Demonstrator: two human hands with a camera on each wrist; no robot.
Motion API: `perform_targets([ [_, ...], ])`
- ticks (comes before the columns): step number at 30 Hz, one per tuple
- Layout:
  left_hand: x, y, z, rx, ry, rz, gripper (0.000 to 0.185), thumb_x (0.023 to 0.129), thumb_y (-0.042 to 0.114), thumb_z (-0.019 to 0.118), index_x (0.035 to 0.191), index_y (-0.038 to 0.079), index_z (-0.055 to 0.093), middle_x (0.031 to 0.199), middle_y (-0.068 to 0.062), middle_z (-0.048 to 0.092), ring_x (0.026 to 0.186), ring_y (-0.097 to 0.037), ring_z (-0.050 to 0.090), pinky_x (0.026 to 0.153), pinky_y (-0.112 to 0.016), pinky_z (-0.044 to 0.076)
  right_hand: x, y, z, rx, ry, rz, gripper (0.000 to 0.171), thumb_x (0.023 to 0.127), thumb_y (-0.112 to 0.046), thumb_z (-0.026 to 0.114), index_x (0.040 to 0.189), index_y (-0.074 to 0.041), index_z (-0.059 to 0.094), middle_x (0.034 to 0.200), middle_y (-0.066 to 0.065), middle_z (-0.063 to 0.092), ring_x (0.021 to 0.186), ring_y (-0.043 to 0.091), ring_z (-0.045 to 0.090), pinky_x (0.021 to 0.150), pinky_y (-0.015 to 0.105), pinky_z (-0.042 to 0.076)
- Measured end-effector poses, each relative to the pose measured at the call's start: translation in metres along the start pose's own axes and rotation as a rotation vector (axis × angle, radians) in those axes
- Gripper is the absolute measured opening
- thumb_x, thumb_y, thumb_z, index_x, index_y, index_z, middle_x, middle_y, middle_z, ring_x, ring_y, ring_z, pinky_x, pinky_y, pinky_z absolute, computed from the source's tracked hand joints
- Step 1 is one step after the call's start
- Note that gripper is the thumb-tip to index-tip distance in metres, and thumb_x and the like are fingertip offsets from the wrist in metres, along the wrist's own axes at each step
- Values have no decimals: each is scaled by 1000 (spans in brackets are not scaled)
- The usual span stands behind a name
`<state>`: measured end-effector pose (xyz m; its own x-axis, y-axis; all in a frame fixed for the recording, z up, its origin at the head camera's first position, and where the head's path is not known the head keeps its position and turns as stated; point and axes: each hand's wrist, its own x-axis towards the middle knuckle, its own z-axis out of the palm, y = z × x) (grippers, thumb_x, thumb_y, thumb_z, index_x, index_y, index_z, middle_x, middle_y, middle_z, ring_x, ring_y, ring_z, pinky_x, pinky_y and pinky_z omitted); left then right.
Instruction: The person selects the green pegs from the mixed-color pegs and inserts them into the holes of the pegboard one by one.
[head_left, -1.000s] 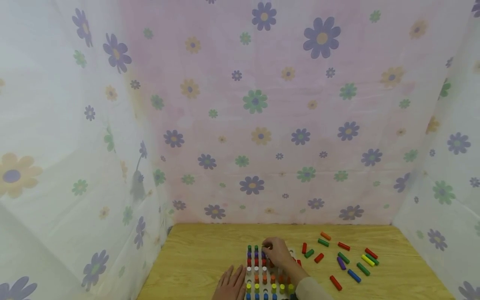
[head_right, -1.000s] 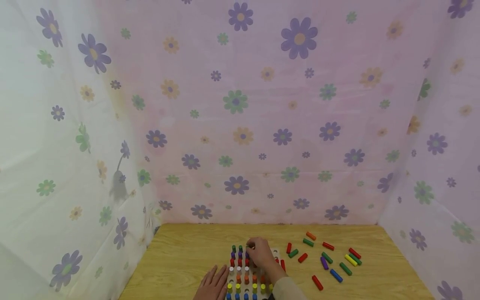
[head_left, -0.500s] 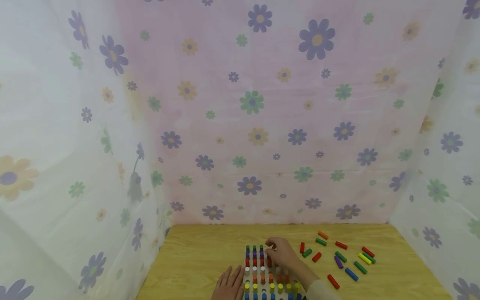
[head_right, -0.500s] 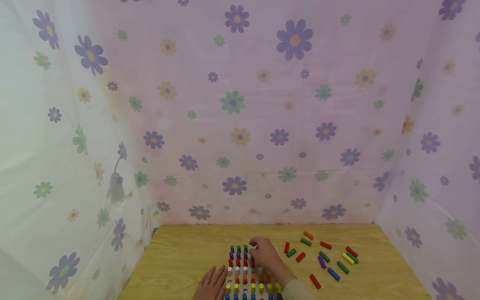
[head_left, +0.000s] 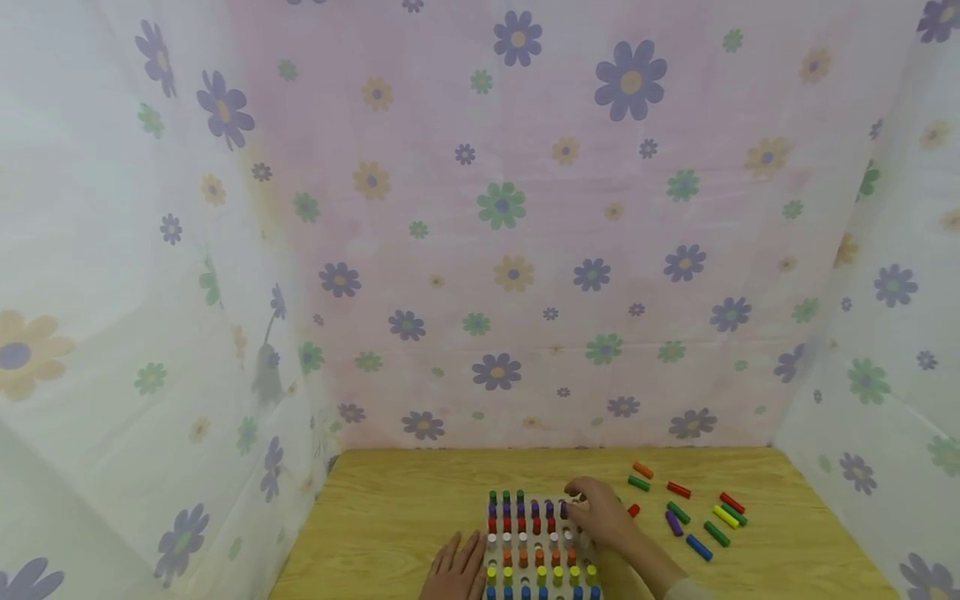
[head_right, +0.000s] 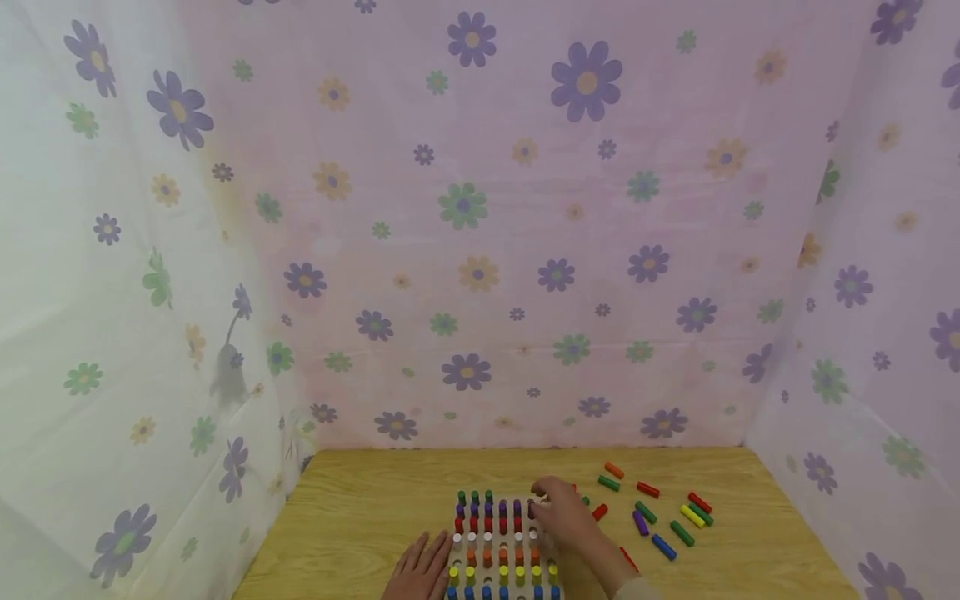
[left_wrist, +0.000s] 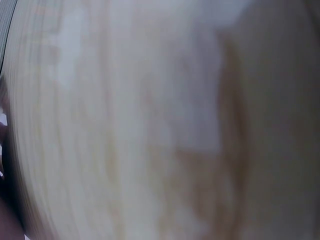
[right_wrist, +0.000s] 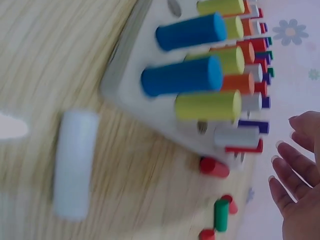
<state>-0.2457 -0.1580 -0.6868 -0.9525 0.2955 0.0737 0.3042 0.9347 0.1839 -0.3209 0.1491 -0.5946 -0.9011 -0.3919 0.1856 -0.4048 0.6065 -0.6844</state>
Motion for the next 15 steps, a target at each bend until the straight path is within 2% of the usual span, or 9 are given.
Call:
perform_targets([
  [8,0,-1,4,13,36,8,61,111,54,20,153,23,52,153,1,53,141,-37,46,115,-53,41,-18,18,-11,-128,141,140,21,90,-9,78,108,-1,72,101,7,70,90,24,66,75,44,59],
  [12,1,0,4,9,15,0,63,111,56,18,154,23,51,154,1,52,143,-36,44,116,-54,40,-25,27,-18,-148,197,178,23,88,-8,79,107,1,72,98,9,71,86,25,67,73,43,60],
  [15,1,0,3,15,-8,-9,65,110,58,15,154,24,50,155,2,50,143,-35,43,116,-53,39,-30,34,-24,-137,217,237,25,89,-11,78,108,3,72,95,8,72,82,23,68,68,41,61],
])
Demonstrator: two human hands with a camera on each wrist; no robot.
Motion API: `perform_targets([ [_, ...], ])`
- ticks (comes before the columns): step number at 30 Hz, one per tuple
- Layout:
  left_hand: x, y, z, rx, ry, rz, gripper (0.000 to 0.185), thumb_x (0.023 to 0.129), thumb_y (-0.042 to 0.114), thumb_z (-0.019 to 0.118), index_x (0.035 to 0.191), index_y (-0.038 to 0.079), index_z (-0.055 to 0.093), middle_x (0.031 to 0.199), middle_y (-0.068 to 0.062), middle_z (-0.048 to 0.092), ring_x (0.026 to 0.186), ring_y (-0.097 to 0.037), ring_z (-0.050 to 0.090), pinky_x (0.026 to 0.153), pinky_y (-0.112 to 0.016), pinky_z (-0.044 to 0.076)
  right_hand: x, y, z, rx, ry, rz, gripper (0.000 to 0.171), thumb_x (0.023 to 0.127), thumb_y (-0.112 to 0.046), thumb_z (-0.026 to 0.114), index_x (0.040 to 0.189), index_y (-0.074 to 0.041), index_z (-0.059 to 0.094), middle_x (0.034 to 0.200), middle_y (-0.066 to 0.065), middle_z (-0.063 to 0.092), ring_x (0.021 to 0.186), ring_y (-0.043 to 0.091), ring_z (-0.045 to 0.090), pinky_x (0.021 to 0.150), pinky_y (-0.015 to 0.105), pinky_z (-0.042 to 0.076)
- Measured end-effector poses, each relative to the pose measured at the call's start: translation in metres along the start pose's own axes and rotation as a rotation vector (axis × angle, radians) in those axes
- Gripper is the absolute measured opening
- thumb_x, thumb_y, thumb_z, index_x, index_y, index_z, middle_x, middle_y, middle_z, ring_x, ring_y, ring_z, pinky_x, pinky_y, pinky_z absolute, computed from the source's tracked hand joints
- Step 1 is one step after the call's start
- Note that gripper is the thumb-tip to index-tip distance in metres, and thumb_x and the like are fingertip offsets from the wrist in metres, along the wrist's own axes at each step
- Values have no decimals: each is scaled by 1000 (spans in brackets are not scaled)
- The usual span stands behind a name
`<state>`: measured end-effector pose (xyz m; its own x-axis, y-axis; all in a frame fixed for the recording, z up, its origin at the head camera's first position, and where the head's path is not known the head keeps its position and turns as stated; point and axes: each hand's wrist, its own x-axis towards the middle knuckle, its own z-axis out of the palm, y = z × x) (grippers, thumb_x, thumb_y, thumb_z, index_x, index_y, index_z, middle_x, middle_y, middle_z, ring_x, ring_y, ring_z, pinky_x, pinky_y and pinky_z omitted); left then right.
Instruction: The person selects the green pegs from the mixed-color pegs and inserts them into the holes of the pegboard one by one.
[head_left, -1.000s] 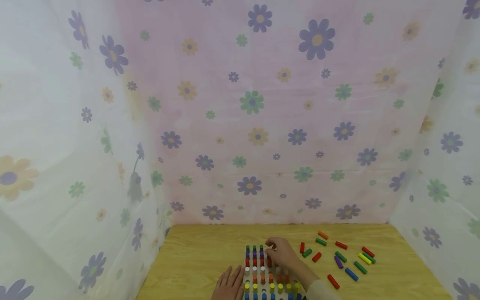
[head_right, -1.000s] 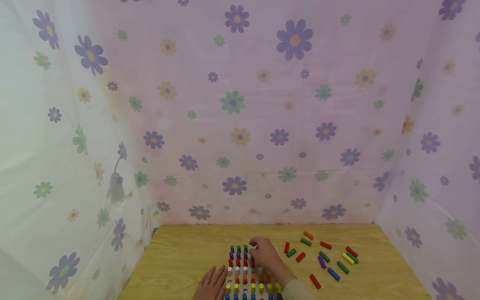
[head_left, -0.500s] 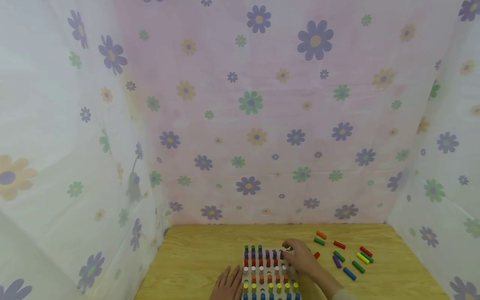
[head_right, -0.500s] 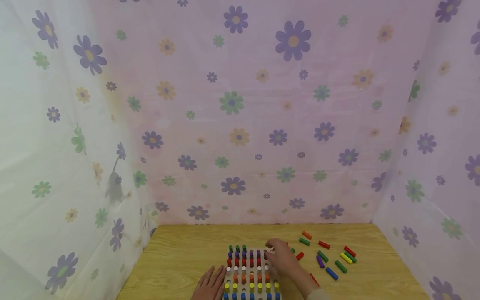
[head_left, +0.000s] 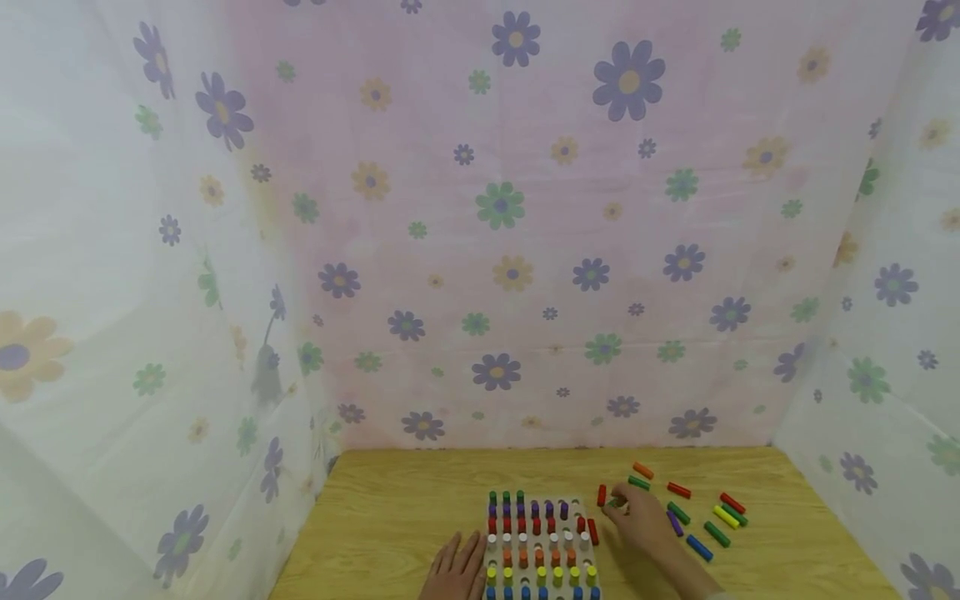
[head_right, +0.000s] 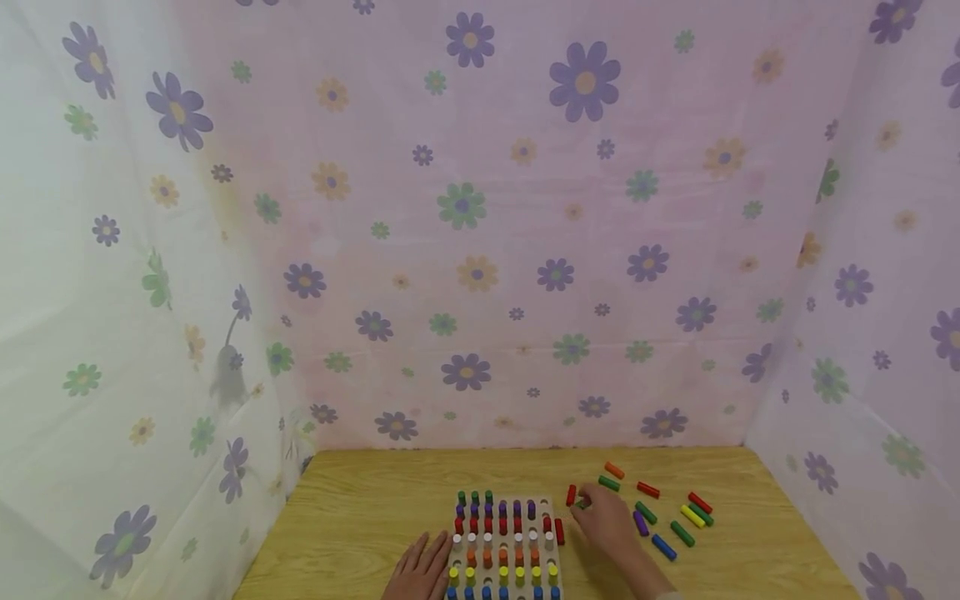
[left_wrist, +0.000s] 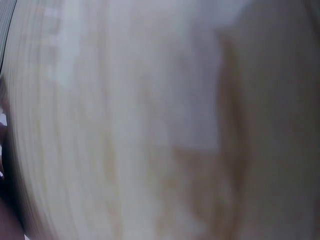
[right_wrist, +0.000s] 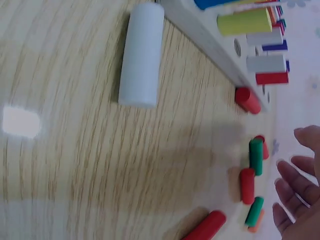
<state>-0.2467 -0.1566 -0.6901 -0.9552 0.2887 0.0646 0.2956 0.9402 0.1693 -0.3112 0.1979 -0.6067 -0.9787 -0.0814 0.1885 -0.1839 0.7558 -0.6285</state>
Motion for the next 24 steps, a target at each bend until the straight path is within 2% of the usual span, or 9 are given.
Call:
perform_targets([
  [6,-1,1,-3,11,-18,-7,69,109,60,12,155,24,49,156,3,49,144,-35,42,116,-54,39,3,12,-5,-43,23,101,37,92,-18,75,116,10,69,87,6,70,75,20,67,61,37,59],
  [12,-1,2,-4,3,-43,-21,73,107,63,9,156,25,48,157,4,48,145,-34,41,117,-53,37,7,14,-3,-23,17,140,37,92,-16,73,115,12,68,78,3,67,64,15,60,53,32,52],
  [15,0,2,-3,-1,-33,-24,71,108,62,11,156,25,48,157,4,48,145,-34,41,118,-53,37,10,15,1,-40,25,149,34,91,-15,73,111,12,70,78,5,68,65,16,62,55,35,55],
  [20,0,2,-2,11,-14,-21,67,109,60,13,155,26,48,156,5,49,145,-34,42,118,-52,38,15,17,8,-126,21,168,30,90,-20,74,104,6,73,88,12,72,74,22,66,67,46,60],
  [24,0,3,-3,14,-18,-26,69,109,61,11,155,26,48,156,6,49,145,-33,42,118,-51,38,17,15,11,-168,4,176,24,90,-22,76,95,2,73,84,10,70,70,20,63,64,44,58],
])
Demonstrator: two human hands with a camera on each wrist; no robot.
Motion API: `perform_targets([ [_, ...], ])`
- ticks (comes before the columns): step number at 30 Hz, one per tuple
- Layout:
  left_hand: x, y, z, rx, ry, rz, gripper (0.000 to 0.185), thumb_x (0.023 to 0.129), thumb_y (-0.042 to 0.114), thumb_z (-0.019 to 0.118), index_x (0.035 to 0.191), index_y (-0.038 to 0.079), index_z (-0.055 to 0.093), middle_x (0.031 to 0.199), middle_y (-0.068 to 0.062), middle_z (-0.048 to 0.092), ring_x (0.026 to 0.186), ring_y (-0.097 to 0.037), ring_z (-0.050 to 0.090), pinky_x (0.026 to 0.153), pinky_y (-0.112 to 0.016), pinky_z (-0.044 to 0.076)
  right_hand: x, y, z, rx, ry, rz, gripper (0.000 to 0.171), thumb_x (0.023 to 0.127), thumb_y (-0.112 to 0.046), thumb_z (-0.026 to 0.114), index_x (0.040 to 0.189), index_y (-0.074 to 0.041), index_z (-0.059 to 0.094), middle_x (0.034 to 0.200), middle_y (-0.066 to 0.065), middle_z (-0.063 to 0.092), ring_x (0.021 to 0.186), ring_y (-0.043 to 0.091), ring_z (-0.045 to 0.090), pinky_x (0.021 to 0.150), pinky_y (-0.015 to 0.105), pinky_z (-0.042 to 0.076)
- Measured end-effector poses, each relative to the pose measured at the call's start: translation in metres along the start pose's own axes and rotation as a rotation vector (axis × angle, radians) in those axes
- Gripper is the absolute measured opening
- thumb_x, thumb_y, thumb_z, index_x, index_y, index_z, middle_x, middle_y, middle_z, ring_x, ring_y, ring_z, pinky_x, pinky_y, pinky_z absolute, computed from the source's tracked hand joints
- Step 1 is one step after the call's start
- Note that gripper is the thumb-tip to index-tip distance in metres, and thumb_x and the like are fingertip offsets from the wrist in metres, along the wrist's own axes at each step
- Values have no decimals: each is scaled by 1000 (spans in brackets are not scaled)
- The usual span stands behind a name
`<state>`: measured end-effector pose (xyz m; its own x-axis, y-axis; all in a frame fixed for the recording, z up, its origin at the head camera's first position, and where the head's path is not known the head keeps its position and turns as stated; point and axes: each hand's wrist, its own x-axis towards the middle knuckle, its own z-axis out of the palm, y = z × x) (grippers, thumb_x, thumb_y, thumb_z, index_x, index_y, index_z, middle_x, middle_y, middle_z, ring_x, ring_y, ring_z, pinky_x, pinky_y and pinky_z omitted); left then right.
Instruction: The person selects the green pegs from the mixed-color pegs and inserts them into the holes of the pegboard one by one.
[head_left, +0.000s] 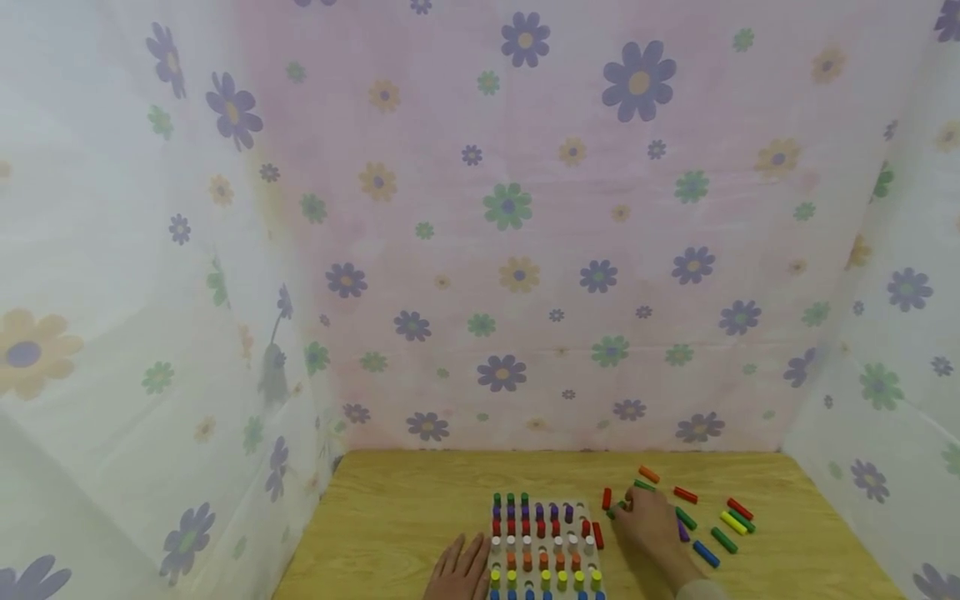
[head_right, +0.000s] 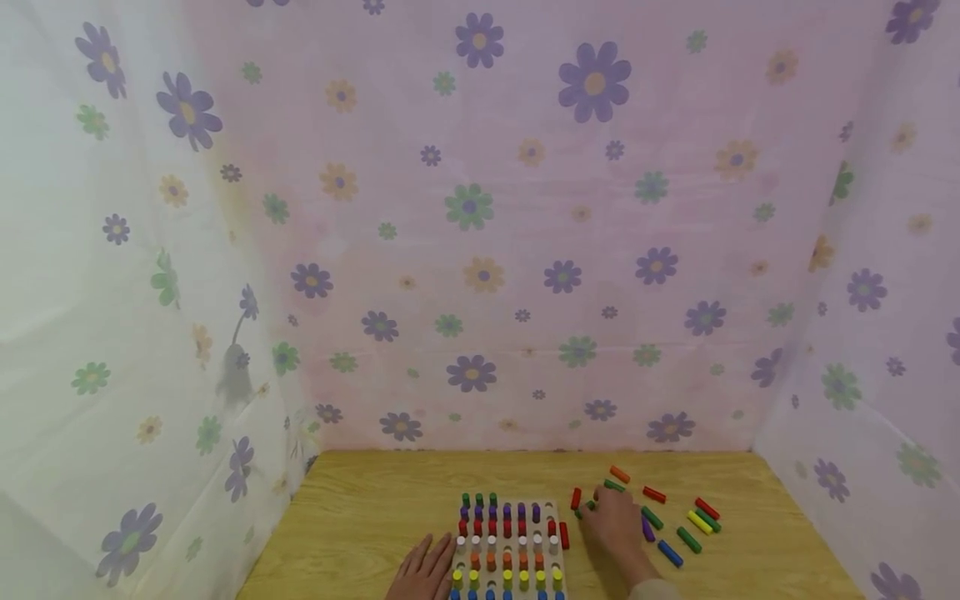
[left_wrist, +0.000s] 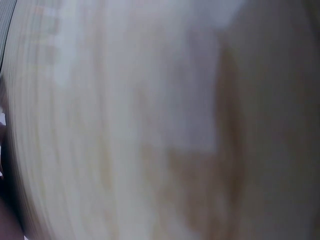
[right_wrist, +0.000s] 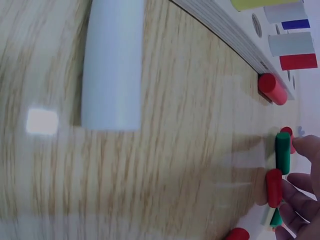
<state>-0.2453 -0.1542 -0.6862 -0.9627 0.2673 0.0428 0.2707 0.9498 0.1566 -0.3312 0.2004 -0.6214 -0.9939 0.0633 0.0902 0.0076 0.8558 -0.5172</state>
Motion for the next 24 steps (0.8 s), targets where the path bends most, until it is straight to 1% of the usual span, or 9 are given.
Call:
perform_targets([
  [4,0,1,-2,2,-6,2,70,108,61,10,155,26,48,156,6,48,145,-32,42,118,-50,38,0,-2,2,-25,-4,9,20,90,-22,77,83,-4,70,75,4,64,64,17,57,57,38,52],
  [7,-1,2,-3,10,9,2,69,109,60,11,155,26,49,156,6,49,144,-32,43,117,-50,38,0,-4,3,-27,-5,7,21,90,-21,77,78,-7,67,70,1,60,62,16,54,55,36,47],
  [11,-1,1,-2,15,31,4,65,110,57,14,154,25,50,155,6,50,144,-32,44,117,-50,39,0,-5,2,-31,3,-2,23,89,-20,76,73,-10,62,65,0,55,59,16,49,56,35,41],
  [14,-1,1,-3,18,26,7,66,110,58,13,154,25,50,155,7,49,144,-32,43,118,-50,39,0,-5,1,-41,-9,4,27,88,-19,74,69,-11,57,62,0,49,58,17,45,59,35,35],
  [16,0,1,-3,25,11,10,68,109,59,11,155,25,49,156,7,49,144,-32,43,117,-50,38,0,-5,2,-57,-25,5,24,86,-18,74,70,-10,58,64,0,50,62,19,47,62,39,39],
  [18,0,0,-3,37,-2,15,69,109,59,10,155,25,49,156,7,48,144,-32,43,117,-49,38,-1,-4,2,-73,-41,0,18,85,-16,75,74,-9,63,69,1,56,69,22,52,69,46,44],
  [20,-1,0,-4,49,-14,20,71,108,60,8,155,25,48,156,8,48,144,-31,42,117,-48,38,-1,-4,2,-85,-49,-14,12,84,-14,76,78,-8,67,74,1,61,75,25,57,76,53,47],
  [21,-1,0,-4,54,-14,23,72,108,60,7,155,25,48,157,8,48,144,-31,43,118,-48,38,-2,-4,2,-90,-46,-29,10,83,-14,76,79,-9,69,76,1,63,78,25,58,77,57,48],
  [24,-1,0,-4,74,-3,36,71,109,58,7,155,24,49,156,8,48,144,-31,43,117,-48,40,-3,-4,2,-98,-30,-68,14,83,-12,77,73,-12,68,71,-2,62,73,22,57,76,58,49],
])
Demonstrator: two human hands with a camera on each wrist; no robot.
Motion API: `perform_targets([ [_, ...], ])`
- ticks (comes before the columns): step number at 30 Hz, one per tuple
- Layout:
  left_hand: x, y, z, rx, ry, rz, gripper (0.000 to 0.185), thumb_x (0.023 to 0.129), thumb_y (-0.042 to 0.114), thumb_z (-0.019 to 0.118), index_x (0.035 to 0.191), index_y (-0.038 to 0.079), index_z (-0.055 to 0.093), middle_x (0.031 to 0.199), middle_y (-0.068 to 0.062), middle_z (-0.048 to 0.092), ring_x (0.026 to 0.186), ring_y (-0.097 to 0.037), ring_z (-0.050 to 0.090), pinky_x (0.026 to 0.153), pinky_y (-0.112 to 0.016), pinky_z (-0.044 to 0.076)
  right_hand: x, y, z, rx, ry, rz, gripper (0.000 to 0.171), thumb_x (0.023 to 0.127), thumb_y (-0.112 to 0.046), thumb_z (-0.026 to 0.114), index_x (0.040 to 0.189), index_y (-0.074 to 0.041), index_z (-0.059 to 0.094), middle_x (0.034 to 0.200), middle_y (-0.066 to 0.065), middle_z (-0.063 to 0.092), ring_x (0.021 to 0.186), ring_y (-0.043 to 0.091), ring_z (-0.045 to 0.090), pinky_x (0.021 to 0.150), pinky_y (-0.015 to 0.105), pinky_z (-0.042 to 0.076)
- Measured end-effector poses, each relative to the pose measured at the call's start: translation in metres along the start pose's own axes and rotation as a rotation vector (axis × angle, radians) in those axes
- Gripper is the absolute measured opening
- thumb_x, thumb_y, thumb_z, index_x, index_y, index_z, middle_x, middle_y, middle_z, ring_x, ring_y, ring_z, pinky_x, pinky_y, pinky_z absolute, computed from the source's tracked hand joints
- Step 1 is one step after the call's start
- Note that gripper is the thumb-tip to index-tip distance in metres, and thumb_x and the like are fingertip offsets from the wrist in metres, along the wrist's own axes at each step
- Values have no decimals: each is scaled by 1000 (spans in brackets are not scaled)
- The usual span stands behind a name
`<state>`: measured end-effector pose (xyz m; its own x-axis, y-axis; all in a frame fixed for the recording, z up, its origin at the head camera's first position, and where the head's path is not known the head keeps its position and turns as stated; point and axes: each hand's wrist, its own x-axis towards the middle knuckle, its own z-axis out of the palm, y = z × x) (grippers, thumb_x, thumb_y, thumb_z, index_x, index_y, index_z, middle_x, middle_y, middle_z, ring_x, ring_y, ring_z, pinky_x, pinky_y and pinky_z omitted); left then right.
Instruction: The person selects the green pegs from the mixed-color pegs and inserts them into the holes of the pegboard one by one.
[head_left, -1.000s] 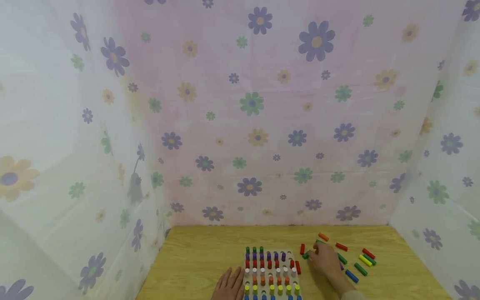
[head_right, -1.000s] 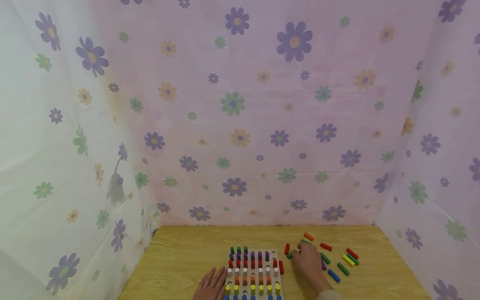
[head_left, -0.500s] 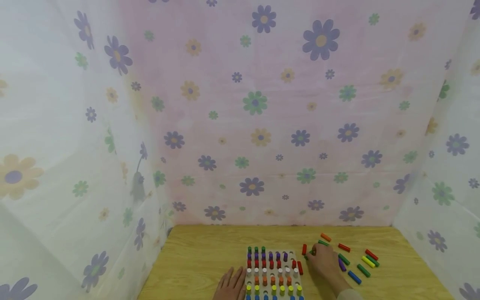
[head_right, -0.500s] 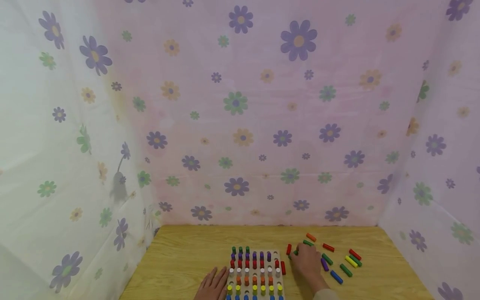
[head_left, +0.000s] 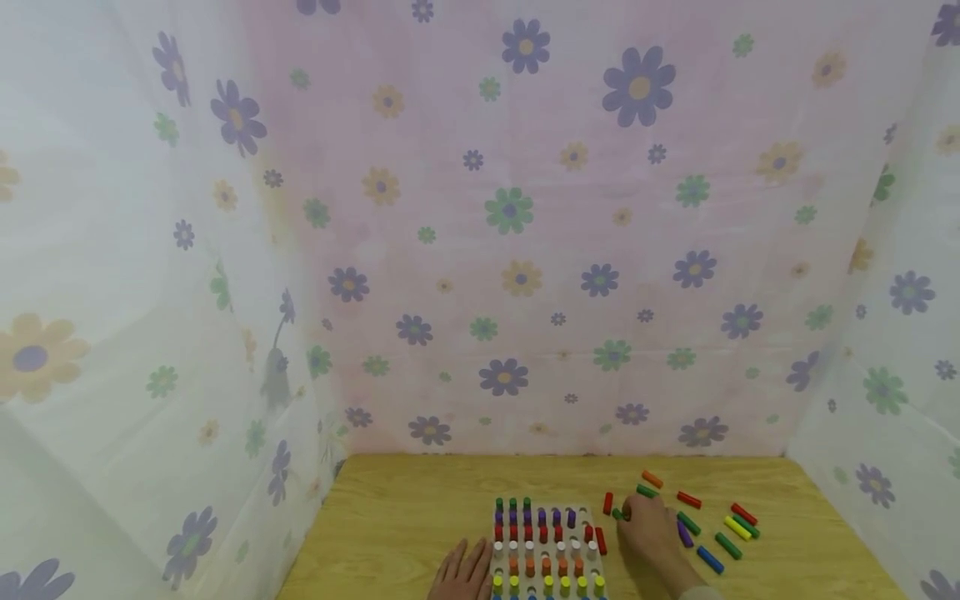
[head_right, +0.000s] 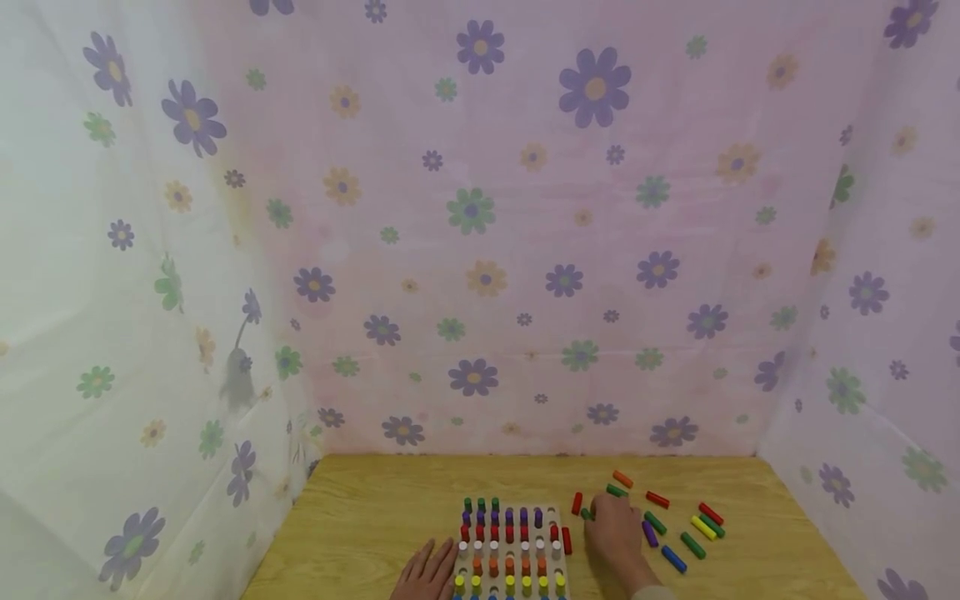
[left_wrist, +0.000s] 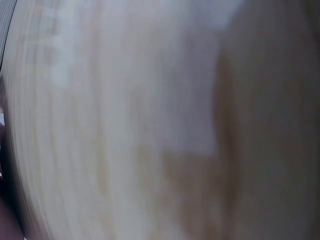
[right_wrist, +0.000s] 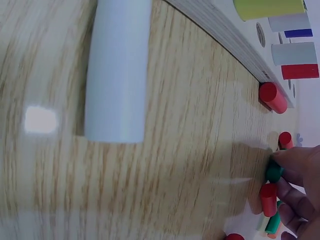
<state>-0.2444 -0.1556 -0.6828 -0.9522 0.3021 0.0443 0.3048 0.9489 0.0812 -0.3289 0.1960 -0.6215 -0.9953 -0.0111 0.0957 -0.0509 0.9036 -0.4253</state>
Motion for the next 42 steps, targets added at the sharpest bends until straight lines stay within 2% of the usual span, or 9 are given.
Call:
perform_targets([
  [5,-1,0,0,23,1,13,69,110,57,8,155,24,48,156,8,48,144,-31,43,116,-48,41,-2,0,0,-9,8,-25,21,84,-12,77,68,-14,64,65,-4,57,66,17,53,72,55,49],
  [10,-1,0,-4,39,-57,41,75,107,60,2,158,23,44,159,6,44,146,-31,40,117,-49,39,-2,1,1,15,15,-29,27,86,-12,76,63,-14,60,61,-4,54,59,16,48,61,42,43],
  [13,0,0,-6,39,-71,39,76,106,61,1,158,23,42,160,6,43,147,-31,39,118,-49,38,-2,0,0,48,11,-10,22,87,-12,75,69,-12,64,64,-3,57,61,15,51,59,38,45],
  [17,2,1,-4,-20,-38,-15,72,108,60,6,157,24,45,159,6,45,146,-31,40,118,-50,37,-2,-3,-3,141,5,41,5,88,-11,74,86,-7,73,78,0,66,73,17,62,66,42,56],
  [20,3,2,-1,-40,-24,-41,75,107,62,4,156,25,46,158,5,46,146,-32,40,119,-50,37,-3,-6,-6,241,12,55,9,89,-8,72,94,-1,75,84,3,70,78,20,65,69,43,59],
  [24,3,3,1,-47,-28,-46,80,105,64,-1,156,25,47,157,5,47,146,-32,40,119,-50,36,-6,-9,-10,376,16,72,11,91,-7,73,98,2,75,86,4,71,78,18,66,67,39,59],
  [29,1,1,2,-48,2,-33,71,108,60,8,155,25,48,156,5,48,145,-32,42,118,-51,38,-10,-11,-13,535,-18,134,17,94,-10,72,105,3,74,89,5,72,81,20,67,67,37,60],
  [35,1,0,1,-73,23,-25,66,110,57,14,154,23,50,155,4,50,144,-34,43,117,-52,38,-15,-15,-16,641,-44,166,21,97,-12,71,110,4,72,92,7,72,84,26,69,65,36,59],
  [42,1,2,3,-89,-2,-43,69,109,60,13,155,23,49,156,4,49,145,-34,41,118,-52,36,-20,-19,-16,765,-69,180,23,99,-9,67,114,9,68,97,13,72,82,26,66,65,38,58],
])
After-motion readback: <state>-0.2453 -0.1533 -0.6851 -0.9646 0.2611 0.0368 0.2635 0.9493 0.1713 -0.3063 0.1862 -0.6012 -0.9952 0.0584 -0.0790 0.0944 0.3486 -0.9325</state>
